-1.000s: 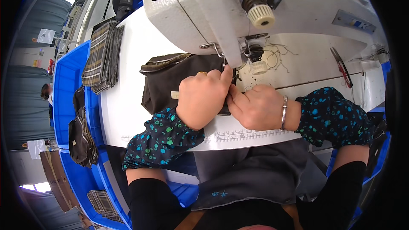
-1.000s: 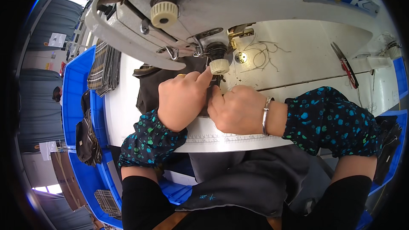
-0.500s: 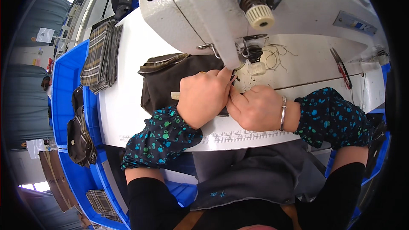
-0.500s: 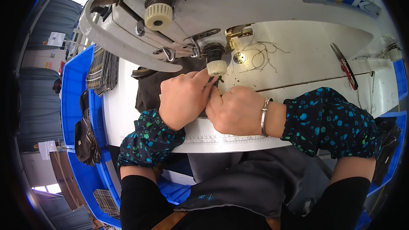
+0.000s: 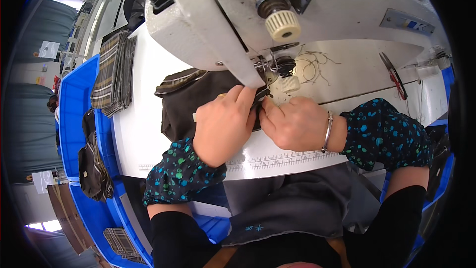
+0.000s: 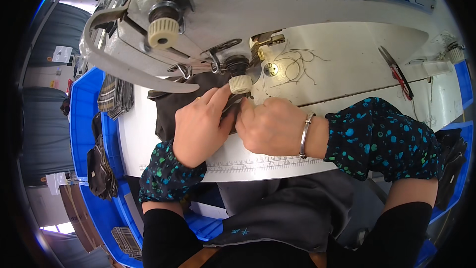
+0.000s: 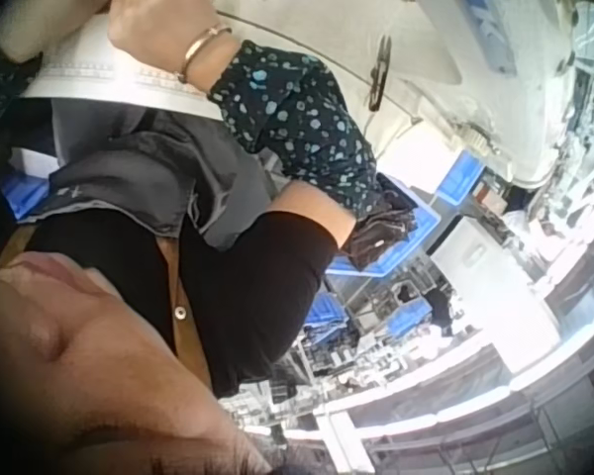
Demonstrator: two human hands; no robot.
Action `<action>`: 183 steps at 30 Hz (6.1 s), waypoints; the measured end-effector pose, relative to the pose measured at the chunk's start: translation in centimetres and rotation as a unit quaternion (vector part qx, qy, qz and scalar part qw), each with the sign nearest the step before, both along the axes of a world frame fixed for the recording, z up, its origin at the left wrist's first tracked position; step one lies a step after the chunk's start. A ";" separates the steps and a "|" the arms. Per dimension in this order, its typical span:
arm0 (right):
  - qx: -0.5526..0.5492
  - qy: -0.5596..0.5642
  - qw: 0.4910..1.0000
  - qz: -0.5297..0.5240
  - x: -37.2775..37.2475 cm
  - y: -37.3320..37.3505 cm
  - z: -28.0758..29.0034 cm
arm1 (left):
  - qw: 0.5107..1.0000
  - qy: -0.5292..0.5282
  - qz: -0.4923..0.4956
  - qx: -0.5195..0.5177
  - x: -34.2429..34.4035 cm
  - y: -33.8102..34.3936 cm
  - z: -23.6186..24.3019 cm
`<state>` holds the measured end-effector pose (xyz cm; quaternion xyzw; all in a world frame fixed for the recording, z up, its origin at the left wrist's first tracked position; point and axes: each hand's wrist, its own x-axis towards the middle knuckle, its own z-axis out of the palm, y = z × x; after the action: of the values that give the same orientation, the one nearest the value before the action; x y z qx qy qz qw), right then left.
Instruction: The person sews a zipper onto a dark fabric pouch using an industrial sewing machine. They repeatedly pick up a pouch from a blue bin, align the zipper, and stitch it in place. After sewing, the person places the finished pouch into a bin and retrieves another one to continue the process.
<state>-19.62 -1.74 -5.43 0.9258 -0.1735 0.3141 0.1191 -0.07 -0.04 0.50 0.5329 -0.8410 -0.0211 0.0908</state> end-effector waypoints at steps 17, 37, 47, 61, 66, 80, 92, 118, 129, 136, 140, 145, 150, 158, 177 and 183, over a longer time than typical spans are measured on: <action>0.026 0.034 0.999 0.005 -0.3 0.4 0.4 | 0.996 -0.006 -0.081 -0.048 0.5 1.2 -0.6; 0.026 0.052 0.998 0.004 -0.2 -0.3 0.4 | 0.993 -0.001 -0.045 -0.113 -0.2 0.1 -2.0; 0.028 0.055 0.998 -0.004 -0.3 -0.9 0.4 | 0.990 0.022 -0.045 -0.130 -0.1 -0.5 -2.5; 0.042 0.060 0.997 -0.037 -0.6 -1.1 0.6 | 0.981 0.052 -0.100 -0.160 2.0 -1.3 -1.2; 0.031 0.054 0.998 -0.014 -0.6 -0.1 0.8 | 0.976 -0.018 -0.132 -0.173 1.2 -0.7 -2.1; 0.038 0.048 0.997 -0.044 0.0 -0.5 0.6 | 0.972 -0.006 -0.119 -0.204 0.3 -2.7 -3.1; 0.057 0.018 0.997 -0.049 -0.3 -0.2 0.0 | 0.978 -0.006 -0.103 -0.184 1.6 -1.7 -2.0; 0.078 0.047 0.994 -0.057 -0.2 -0.1 0.5 | 0.976 0.023 -0.113 -0.185 1.1 -3.2 -2.3; 0.088 0.040 0.994 -0.050 -0.5 -0.1 0.3 | 0.985 -0.021 -0.074 -0.152 2.1 -2.2 -1.0; 0.076 0.023 0.996 -0.040 -0.3 -0.5 0.0 | 0.998 -0.009 -0.055 -0.020 2.5 -2.5 0.0; 0.048 -0.006 0.999 -0.018 0.1 -0.8 0.0 | 0.965 0.157 -0.078 0.196 3.3 -4.5 1.2; 0.007 0.013 1.000 0.017 0.2 -0.7 0.1 | 0.921 0.208 0.036 0.326 2.7 -4.2 0.8; -0.010 0.071 0.997 0.021 0.5 0.0 -0.1 | 0.965 0.156 0.014 0.211 1.9 -3.2 0.5; -0.009 0.047 0.998 0.036 1.1 0.2 0.3 | 0.960 0.198 -0.001 0.196 1.7 -3.6 0.7; -0.022 0.068 0.996 0.059 0.5 1.7 0.6 | 0.997 -0.036 -0.063 0.018 0.3 -1.3 0.4; -0.031 0.070 0.993 0.085 -0.6 2.0 0.7 | 0.998 -0.020 -0.049 0.021 -0.7 -0.4 -0.2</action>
<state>-20.27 0.23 -4.78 0.9528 -0.0758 0.2627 0.1322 -0.76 -0.48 0.26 0.4932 -0.8671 -0.0324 0.0620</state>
